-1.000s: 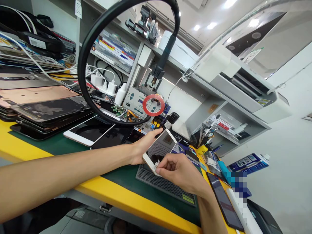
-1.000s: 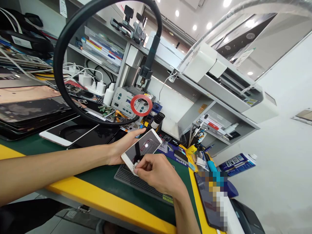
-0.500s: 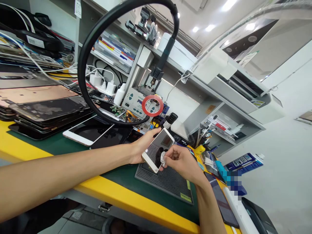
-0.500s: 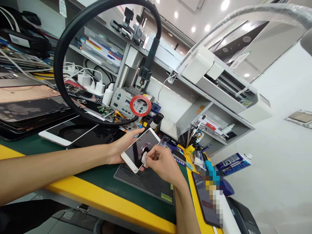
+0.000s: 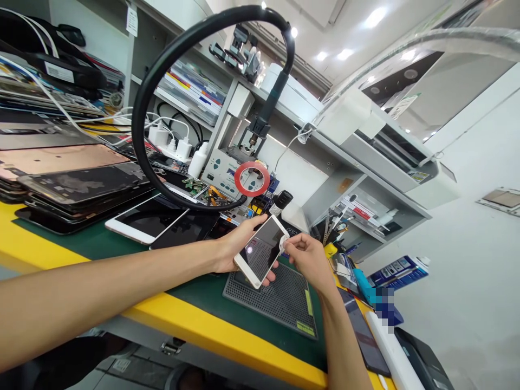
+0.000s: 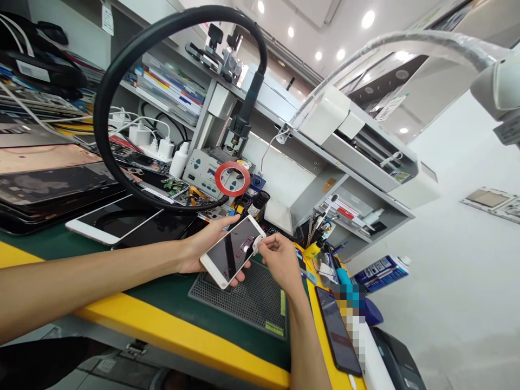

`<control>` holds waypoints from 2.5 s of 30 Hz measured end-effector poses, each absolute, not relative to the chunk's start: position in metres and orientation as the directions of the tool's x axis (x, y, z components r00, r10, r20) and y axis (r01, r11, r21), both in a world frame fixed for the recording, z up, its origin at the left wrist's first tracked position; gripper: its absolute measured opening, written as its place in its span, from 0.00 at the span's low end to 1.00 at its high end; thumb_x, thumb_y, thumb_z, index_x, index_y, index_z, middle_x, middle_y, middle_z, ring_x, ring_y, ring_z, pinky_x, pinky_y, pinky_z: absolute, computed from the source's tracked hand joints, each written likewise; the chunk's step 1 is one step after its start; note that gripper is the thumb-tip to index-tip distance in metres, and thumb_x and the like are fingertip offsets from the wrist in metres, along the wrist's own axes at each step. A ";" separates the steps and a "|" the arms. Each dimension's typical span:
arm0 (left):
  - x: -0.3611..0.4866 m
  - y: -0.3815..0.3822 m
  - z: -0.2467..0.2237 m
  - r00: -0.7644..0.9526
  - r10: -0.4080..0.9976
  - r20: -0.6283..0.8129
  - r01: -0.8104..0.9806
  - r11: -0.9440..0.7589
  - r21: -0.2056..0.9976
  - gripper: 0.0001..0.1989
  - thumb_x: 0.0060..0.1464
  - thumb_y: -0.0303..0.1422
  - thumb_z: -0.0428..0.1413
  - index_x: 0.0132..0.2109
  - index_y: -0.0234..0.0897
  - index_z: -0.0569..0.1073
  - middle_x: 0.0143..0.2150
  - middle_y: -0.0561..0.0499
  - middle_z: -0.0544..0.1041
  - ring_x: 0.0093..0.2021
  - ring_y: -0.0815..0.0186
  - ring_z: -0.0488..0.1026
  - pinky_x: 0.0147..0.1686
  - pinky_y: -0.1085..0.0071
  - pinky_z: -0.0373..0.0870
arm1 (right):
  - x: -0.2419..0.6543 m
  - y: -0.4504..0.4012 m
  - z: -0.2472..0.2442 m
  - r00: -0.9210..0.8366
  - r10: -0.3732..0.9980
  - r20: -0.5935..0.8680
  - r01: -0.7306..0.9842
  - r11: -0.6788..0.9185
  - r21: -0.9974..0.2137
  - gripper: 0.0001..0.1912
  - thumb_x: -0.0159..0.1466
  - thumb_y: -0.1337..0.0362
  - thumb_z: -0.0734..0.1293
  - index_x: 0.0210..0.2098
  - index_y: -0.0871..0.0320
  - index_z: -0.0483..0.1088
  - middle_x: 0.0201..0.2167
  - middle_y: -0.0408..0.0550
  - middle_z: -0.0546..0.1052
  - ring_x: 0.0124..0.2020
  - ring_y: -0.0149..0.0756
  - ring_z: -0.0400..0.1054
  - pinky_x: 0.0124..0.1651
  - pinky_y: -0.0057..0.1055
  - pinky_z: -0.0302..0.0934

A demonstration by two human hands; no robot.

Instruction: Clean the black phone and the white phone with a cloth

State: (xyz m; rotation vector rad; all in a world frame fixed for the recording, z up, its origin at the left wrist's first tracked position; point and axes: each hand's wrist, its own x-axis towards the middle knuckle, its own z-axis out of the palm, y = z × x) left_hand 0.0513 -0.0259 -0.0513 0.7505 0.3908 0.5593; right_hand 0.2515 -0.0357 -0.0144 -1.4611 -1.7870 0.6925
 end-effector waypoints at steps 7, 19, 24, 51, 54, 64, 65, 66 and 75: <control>0.051 -0.028 -0.048 0.796 0.594 -0.118 -0.327 0.586 0.742 0.38 0.54 0.64 0.40 0.48 0.33 0.71 0.38 0.37 0.78 0.30 0.50 0.79 0.29 0.55 0.77 | 0.255 -0.027 -0.021 0.084 0.952 0.295 0.534 0.207 -0.820 0.13 0.55 0.56 0.71 0.31 0.61 0.71 0.20 0.43 0.73 0.16 0.27 0.59 0.19 0.25 0.52; 0.050 -0.031 -0.047 0.865 0.497 -0.068 -0.286 0.600 0.747 0.39 0.55 0.64 0.38 0.48 0.33 0.71 0.33 0.38 0.78 0.31 0.50 0.79 0.31 0.55 0.77 | 0.258 -0.026 -0.018 0.117 0.938 0.325 0.414 0.252 -0.875 0.17 0.54 0.52 0.74 0.31 0.61 0.76 0.24 0.43 0.73 0.18 0.27 0.57 0.21 0.26 0.52; 0.050 -0.031 -0.046 0.870 0.488 -0.066 -0.278 0.597 0.753 0.41 0.55 0.64 0.38 0.50 0.31 0.71 0.34 0.37 0.78 0.31 0.49 0.79 0.32 0.53 0.77 | 0.263 -0.025 -0.016 0.080 0.955 0.286 0.381 0.236 -0.894 0.17 0.54 0.53 0.75 0.33 0.61 0.79 0.24 0.42 0.72 0.21 0.27 0.59 0.26 0.27 0.53; 0.047 -0.031 -0.044 0.919 0.384 -0.087 -0.182 0.612 0.770 0.39 0.55 0.64 0.39 0.47 0.33 0.72 0.36 0.36 0.78 0.33 0.46 0.79 0.33 0.47 0.77 | 0.257 -0.032 -0.012 0.037 0.938 0.344 0.348 0.310 -0.884 0.15 0.53 0.55 0.77 0.35 0.57 0.82 0.34 0.49 0.82 0.36 0.41 0.73 0.41 0.34 0.66; 0.047 -0.032 -0.043 0.931 0.350 -0.102 -0.148 0.620 0.771 0.39 0.54 0.64 0.39 0.47 0.33 0.73 0.36 0.35 0.78 0.32 0.45 0.79 0.31 0.47 0.77 | 0.258 -0.031 -0.013 0.012 0.942 0.336 0.341 0.312 -0.887 0.15 0.53 0.54 0.77 0.36 0.57 0.82 0.36 0.50 0.82 0.40 0.44 0.74 0.45 0.36 0.67; 0.048 -0.035 -0.042 0.947 0.282 -0.155 -0.061 0.631 0.773 0.40 0.53 0.65 0.39 0.47 0.33 0.73 0.35 0.35 0.78 0.31 0.46 0.79 0.31 0.47 0.76 | 0.258 -0.037 -0.011 -0.184 0.861 0.474 0.437 0.504 -0.745 0.08 0.61 0.58 0.73 0.35 0.56 0.80 0.39 0.49 0.81 0.41 0.42 0.74 0.44 0.35 0.67; 0.048 -0.035 -0.042 0.943 0.289 -0.166 -0.059 0.634 0.771 0.40 0.53 0.66 0.40 0.47 0.34 0.72 0.35 0.35 0.78 0.31 0.46 0.79 0.31 0.47 0.76 | 0.257 -0.038 -0.011 -0.223 0.833 0.506 0.459 0.547 -0.700 0.08 0.62 0.59 0.72 0.35 0.56 0.80 0.39 0.49 0.81 0.42 0.41 0.74 0.45 0.36 0.67; 0.048 -0.035 -0.042 0.938 0.301 -0.174 -0.062 0.637 0.768 0.40 0.52 0.66 0.40 0.47 0.34 0.72 0.34 0.36 0.78 0.31 0.46 0.79 0.31 0.47 0.76 | 0.255 -0.040 -0.012 -0.260 0.799 0.542 0.478 0.594 -0.647 0.07 0.63 0.60 0.71 0.36 0.55 0.80 0.40 0.49 0.81 0.42 0.41 0.74 0.46 0.37 0.67; 0.048 -0.034 -0.037 0.899 0.393 -0.194 -0.110 0.632 0.767 0.40 0.47 0.70 0.41 0.46 0.39 0.70 0.31 0.42 0.76 0.28 0.51 0.77 0.30 0.52 0.76 | 0.238 -0.048 -0.018 -0.422 0.480 0.769 0.554 0.808 -0.201 0.11 0.65 0.71 0.69 0.42 0.50 0.79 0.40 0.45 0.82 0.49 0.43 0.70 0.54 0.47 0.65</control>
